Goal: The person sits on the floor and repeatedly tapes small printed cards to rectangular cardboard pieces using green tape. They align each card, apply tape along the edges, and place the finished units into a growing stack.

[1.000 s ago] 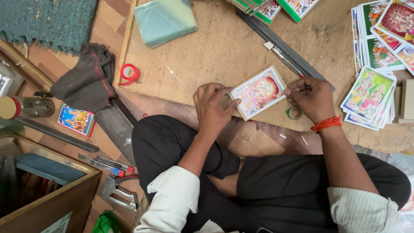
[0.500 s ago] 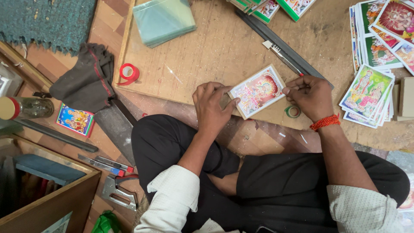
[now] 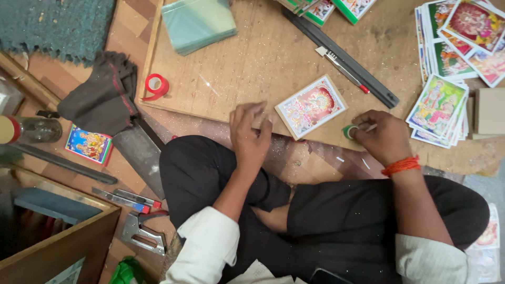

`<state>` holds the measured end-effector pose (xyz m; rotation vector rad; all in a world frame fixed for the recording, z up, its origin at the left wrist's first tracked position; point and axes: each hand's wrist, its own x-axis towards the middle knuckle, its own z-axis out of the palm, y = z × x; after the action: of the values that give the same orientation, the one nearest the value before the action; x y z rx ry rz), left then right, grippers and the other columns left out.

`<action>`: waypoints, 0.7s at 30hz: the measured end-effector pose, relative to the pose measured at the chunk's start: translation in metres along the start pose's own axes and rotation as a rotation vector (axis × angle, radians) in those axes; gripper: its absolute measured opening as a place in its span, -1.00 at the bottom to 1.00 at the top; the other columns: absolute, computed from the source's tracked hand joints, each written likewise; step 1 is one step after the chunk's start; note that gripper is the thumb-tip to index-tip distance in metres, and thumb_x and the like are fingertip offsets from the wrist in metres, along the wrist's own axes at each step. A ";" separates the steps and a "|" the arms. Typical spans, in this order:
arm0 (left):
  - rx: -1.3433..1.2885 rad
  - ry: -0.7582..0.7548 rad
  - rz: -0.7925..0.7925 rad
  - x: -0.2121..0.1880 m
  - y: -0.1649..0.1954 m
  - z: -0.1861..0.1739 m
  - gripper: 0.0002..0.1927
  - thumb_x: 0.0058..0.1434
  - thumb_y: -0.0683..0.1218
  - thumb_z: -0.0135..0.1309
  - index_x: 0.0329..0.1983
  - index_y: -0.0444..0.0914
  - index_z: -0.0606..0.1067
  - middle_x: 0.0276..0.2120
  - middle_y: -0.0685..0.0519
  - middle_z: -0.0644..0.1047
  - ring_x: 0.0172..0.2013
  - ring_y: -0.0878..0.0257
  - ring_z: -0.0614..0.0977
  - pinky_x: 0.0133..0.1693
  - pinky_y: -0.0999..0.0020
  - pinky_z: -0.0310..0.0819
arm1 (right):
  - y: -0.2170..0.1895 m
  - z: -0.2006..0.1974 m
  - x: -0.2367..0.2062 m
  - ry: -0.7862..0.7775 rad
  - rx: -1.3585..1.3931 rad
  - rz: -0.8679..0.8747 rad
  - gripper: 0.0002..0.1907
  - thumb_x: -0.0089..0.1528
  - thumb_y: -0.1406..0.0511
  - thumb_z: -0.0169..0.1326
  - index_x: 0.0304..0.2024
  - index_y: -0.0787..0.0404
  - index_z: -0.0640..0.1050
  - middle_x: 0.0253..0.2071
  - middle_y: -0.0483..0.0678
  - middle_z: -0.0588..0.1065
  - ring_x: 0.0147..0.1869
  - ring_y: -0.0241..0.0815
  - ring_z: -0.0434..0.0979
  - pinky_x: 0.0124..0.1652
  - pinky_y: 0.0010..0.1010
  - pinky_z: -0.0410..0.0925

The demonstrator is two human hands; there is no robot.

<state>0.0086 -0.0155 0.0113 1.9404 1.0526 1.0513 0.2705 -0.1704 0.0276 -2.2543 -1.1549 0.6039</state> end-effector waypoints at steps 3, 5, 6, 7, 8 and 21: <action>-0.374 -0.047 -0.147 -0.032 0.004 0.006 -0.79 0.27 -0.27 0.09 -0.03 -0.33 0.51 -0.17 0.05 0.53 -0.16 0.29 0.61 -0.12 0.40 0.55 | -0.007 0.010 -0.010 0.012 0.102 0.020 -0.71 0.10 0.31 0.29 -0.16 0.35 0.64 -0.34 0.00 0.62 -0.33 -0.27 0.62 -0.27 -0.43 0.46; -0.549 -0.312 -0.426 -0.056 0.010 0.011 -0.73 0.27 -0.26 0.12 0.03 -0.37 0.60 -0.31 0.05 0.49 -0.32 0.38 0.46 -0.28 0.44 0.36 | -0.015 0.022 -0.019 0.003 0.276 0.041 -0.72 0.13 0.36 0.26 -0.12 0.37 0.61 -0.32 -0.02 0.61 -0.32 -0.31 0.61 -0.27 -0.47 0.46; -0.662 -0.381 -0.464 -0.063 0.012 0.018 -0.71 0.23 -0.21 0.19 0.03 -0.34 0.56 -0.26 0.10 0.52 -0.27 0.41 0.53 -0.23 0.47 0.47 | -0.020 0.031 -0.026 -0.001 0.397 0.042 -0.72 0.15 0.37 0.24 -0.10 0.37 0.59 -0.29 -0.04 0.60 -0.28 -0.35 0.60 -0.27 -0.51 0.46; -0.774 -0.447 -0.504 -0.071 0.015 0.023 -0.66 0.19 -0.16 0.25 0.03 -0.31 0.52 -0.21 0.16 0.56 -0.23 0.45 0.60 -0.18 0.50 0.58 | -0.025 0.039 -0.034 -0.010 0.518 0.046 -0.72 0.16 0.39 0.23 -0.08 0.37 0.58 -0.27 -0.06 0.59 -0.25 -0.39 0.60 -0.26 -0.54 0.46; -0.759 -0.437 -0.486 -0.076 0.017 0.026 -0.67 0.21 -0.17 0.25 0.04 -0.32 0.53 -0.18 0.15 0.56 -0.20 0.44 0.60 -0.16 0.51 0.56 | -0.030 0.047 -0.042 -0.010 0.554 0.031 -0.72 0.16 0.41 0.25 -0.09 0.38 0.57 -0.25 -0.07 0.59 -0.22 -0.39 0.60 -0.23 -0.55 0.47; -0.890 -0.349 -0.620 -0.076 0.012 0.031 -0.82 0.24 -0.28 0.19 -0.09 -0.37 0.54 -0.21 0.08 0.60 -0.19 0.39 0.64 -0.15 0.49 0.56 | -0.084 0.060 -0.072 0.237 0.181 -0.242 -0.78 0.09 0.45 0.33 -0.25 0.32 0.57 -0.30 0.02 0.54 -0.30 -0.19 0.61 -0.29 -0.42 0.45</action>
<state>0.0134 -0.0932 -0.0171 0.9314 0.7176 0.6189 0.1460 -0.1739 0.0463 -1.9365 -1.1788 0.3209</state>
